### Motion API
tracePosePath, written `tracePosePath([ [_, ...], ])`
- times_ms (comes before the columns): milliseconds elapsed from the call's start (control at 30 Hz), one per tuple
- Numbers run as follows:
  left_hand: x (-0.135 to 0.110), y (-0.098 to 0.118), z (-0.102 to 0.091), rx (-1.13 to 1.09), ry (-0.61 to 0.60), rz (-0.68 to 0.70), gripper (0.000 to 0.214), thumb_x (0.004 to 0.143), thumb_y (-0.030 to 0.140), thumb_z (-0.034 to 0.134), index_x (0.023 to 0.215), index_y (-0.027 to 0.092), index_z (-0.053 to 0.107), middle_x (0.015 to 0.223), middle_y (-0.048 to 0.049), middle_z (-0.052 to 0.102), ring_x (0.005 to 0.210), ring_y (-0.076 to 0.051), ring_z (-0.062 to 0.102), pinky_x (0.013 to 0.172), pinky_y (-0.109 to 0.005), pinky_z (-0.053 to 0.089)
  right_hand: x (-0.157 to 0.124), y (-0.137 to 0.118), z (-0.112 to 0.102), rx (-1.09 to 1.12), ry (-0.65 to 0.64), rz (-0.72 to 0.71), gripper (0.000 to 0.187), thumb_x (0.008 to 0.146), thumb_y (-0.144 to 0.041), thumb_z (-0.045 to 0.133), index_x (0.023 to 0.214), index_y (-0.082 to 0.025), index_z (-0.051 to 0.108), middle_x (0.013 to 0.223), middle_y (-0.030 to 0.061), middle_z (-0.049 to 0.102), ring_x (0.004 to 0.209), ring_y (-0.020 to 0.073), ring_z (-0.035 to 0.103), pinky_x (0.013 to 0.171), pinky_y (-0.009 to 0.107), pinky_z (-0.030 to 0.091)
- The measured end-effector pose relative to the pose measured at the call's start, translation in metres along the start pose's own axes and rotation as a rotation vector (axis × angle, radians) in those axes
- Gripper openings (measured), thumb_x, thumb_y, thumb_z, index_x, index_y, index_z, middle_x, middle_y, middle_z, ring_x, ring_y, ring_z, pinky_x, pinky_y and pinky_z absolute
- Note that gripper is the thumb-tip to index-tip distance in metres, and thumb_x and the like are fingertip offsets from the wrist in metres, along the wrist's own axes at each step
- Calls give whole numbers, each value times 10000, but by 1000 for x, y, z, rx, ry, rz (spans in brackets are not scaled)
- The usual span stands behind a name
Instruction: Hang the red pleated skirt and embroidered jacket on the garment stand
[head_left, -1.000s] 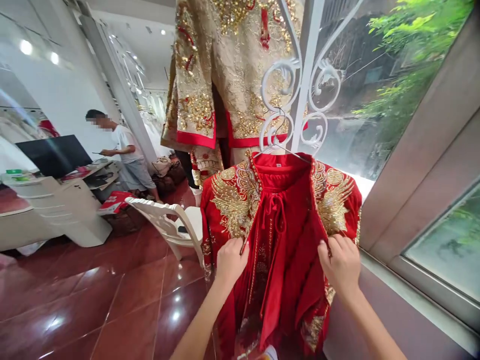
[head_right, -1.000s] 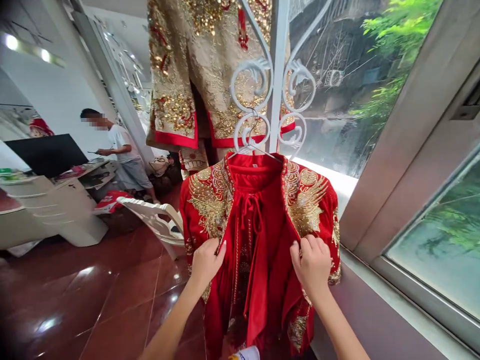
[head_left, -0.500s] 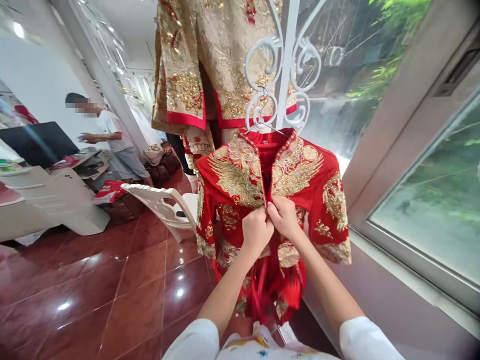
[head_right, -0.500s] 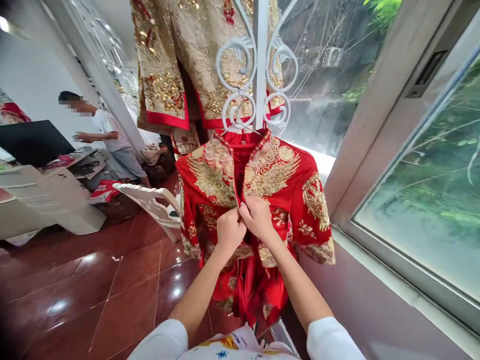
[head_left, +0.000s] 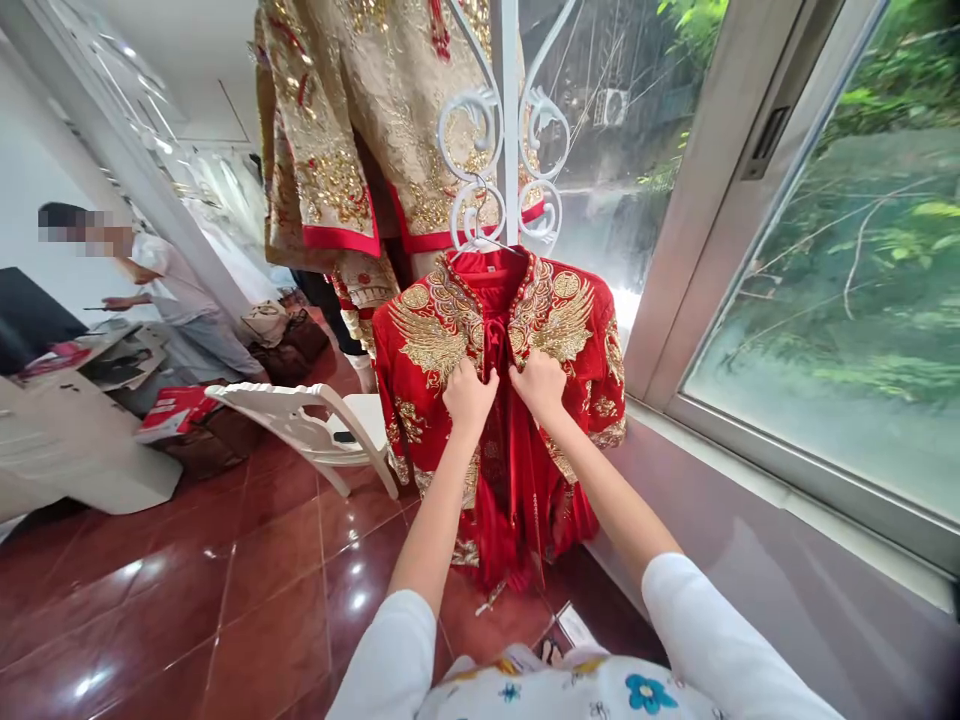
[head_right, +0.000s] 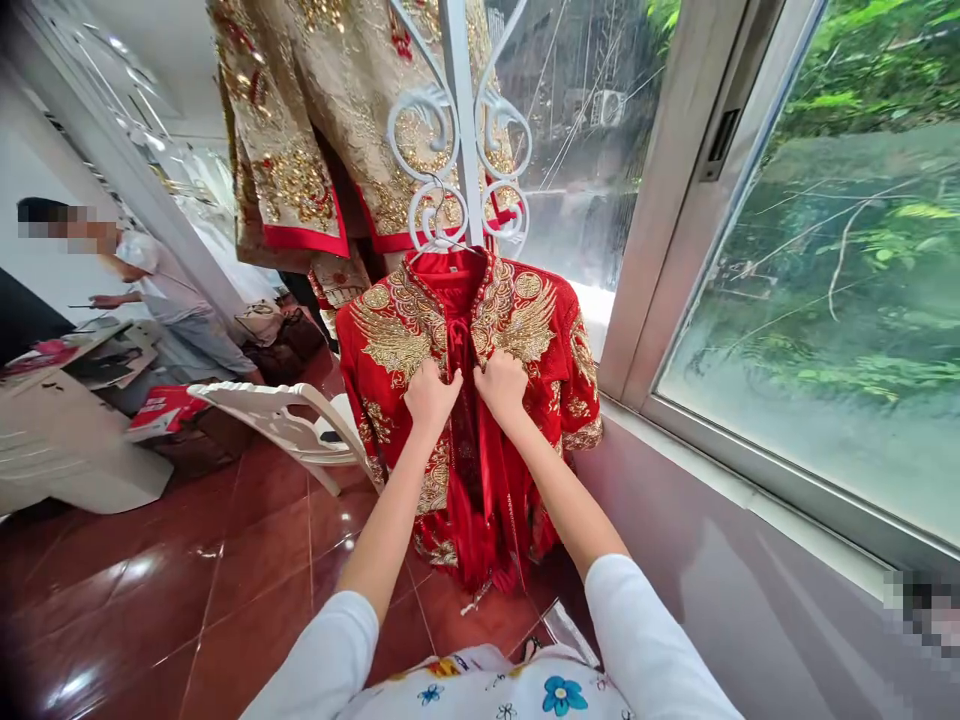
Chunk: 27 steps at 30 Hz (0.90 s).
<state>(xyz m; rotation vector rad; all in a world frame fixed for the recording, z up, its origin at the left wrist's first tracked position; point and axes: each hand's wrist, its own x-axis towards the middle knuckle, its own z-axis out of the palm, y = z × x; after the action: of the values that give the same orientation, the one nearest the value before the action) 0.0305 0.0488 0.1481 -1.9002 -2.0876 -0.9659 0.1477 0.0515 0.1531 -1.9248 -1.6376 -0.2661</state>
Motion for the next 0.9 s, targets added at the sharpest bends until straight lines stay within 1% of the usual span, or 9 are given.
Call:
tracePosePath([
  [133, 12, -5, -20, -59, -127, 135, 281, 885, 306, 382, 868, 141, 610, 829, -135, 669, 780, -241, 636, 659, -294, 409, 6, -1, -15, 143, -51, -153, 266, 860, -287, 391, 710, -142, 556, 704, 81, 592, 647, 154, 497, 599, 252, 296],
  [233, 17, -2, -33, -239, -99, 333, 257, 882, 249, 390, 808, 145, 612, 772, -117, 669, 723, -215, 626, 647, -275, 390, 9, -11, -35, 437, 49, -254, 325, 851, -294, 392, 551, -173, 415, 531, -7, 440, 526, 104, 379, 549, 242, 243],
  [300, 23, 1, -32, -402, -83, 448, 234, 873, 228, 410, 815, 134, 616, 770, -106, 673, 697, -197, 613, 633, -262, 384, 15, -20, -44, 606, 94, -316, 340, 840, -284, 388, 519, -181, 342, 501, -31, 359, 501, 88, 328, 528, 235, 224],
  [367, 34, 3, -21, -527, -152, 508, 196, 841, 180, 447, 787, 115, 624, 745, -91, 675, 662, -184, 599, 607, -249, 382, 24, -25, -43, 629, 51, -355, 332, 810, -251, 411, 498, -181, 321, 492, -38, 330, 496, 82, 308, 524, 234, 216],
  [467, 52, 3, 12, -573, -279, 496, 163, 767, 77, 483, 686, 94, 623, 673, -75, 667, 618, -175, 588, 571, -236, 381, 38, -24, -23, 484, -67, -296, 318, 771, -204, 449, 470, -177, 351, 475, -39, 341, 496, 86, 313, 535, 239, 220],
  [533, 60, 3, 33, -564, -292, 473, 157, 742, 47, 492, 667, 96, 621, 678, -78, 668, 631, -177, 593, 573, -234, 387, 44, -21, -6, 427, -93, -242, 298, 781, -211, 449, 489, -174, 399, 493, -30, 392, 511, 95, 339, 544, 242, 230],
  [667, 58, 7, 52, -517, -225, 382, 144, 781, 89, 480, 729, 124, 609, 747, -103, 661, 695, -190, 589, 627, -259, 393, 39, -21, 18, 346, 6, -135, 256, 822, -269, 418, 602, -170, 503, 598, 15, 522, 572, 128, 404, 565, 253, 247],
  [800, 27, -5, 56, -453, -68, 294, 184, 875, 228, 407, 805, 170, 567, 826, -92, 631, 764, -187, 559, 687, -276, 387, 8, -17, 39, 206, 224, -12, 212, 844, -304, 403, 749, -168, 534, 744, 57, 585, 698, 165, 483, 622, 260, 292],
  [900, -15, -36, 66, -289, 84, 242, 262, 877, 371, 426, 724, 184, 528, 730, -69, 585, 753, -192, 540, 711, -285, 383, -30, 5, 60, 109, 249, 47, 159, 830, -276, 423, 805, -157, 526, 795, 83, 580, 768, 190, 504, 642, 270, 313],
])
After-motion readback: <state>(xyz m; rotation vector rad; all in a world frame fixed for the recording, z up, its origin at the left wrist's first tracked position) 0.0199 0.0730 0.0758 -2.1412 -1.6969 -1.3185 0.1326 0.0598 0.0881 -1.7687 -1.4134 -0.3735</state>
